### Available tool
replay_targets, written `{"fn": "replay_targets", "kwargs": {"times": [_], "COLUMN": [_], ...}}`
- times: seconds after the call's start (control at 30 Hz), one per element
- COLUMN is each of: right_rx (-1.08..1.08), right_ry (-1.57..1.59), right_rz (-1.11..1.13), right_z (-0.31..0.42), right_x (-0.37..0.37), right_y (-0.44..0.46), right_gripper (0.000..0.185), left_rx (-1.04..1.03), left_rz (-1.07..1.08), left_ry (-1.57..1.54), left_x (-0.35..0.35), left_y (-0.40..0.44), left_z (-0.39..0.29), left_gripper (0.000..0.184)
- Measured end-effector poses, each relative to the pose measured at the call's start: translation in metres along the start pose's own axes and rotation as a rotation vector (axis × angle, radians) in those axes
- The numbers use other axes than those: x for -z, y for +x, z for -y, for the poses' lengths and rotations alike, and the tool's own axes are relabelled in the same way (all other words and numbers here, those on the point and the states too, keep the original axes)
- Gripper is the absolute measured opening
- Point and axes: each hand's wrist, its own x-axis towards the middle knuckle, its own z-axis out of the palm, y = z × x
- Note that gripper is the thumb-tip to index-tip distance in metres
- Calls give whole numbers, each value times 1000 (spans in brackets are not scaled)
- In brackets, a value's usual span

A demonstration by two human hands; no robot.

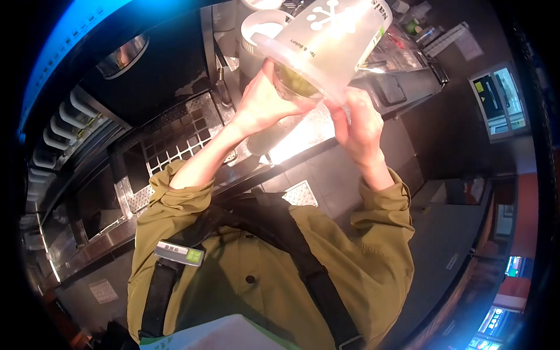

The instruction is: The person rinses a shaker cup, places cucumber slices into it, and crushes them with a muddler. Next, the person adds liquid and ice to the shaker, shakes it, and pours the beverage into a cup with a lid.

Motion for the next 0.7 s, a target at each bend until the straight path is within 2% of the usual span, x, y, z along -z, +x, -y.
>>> {"fn": "replay_targets", "kwargs": {"times": [0.23, 0.37, 0.5, 0.6, 0.67, 0.7], "right_rx": [61, 128, 235, 314, 314, 297], "right_ry": [-49, -75, -114, -95, -95, -77], "right_rz": [-4, -30, -62, -97, -74, -62], "right_z": [7, 4, 4, 2, 5, 1], "right_x": [1, -4, -8, -9, -10, -12], "right_y": [-2, -8, -12, -6, -8, -9], "right_gripper": [28, 31, 30, 28, 29, 31], "left_rx": [-40, -36, -174, -256, -179, -204], "left_rz": [21, 45, 14, 44, 84, 4], "left_ry": [-59, 19, 4, 47, -112, -181], "left_x": [1, 2, 7, 12, 11, 7], "left_y": [-2, -3, -10, -5, -6, -8], "left_z": [2, 12, 14, 24, 18, 17], "left_gripper": [95, 101, 106, 96, 90, 81]}}
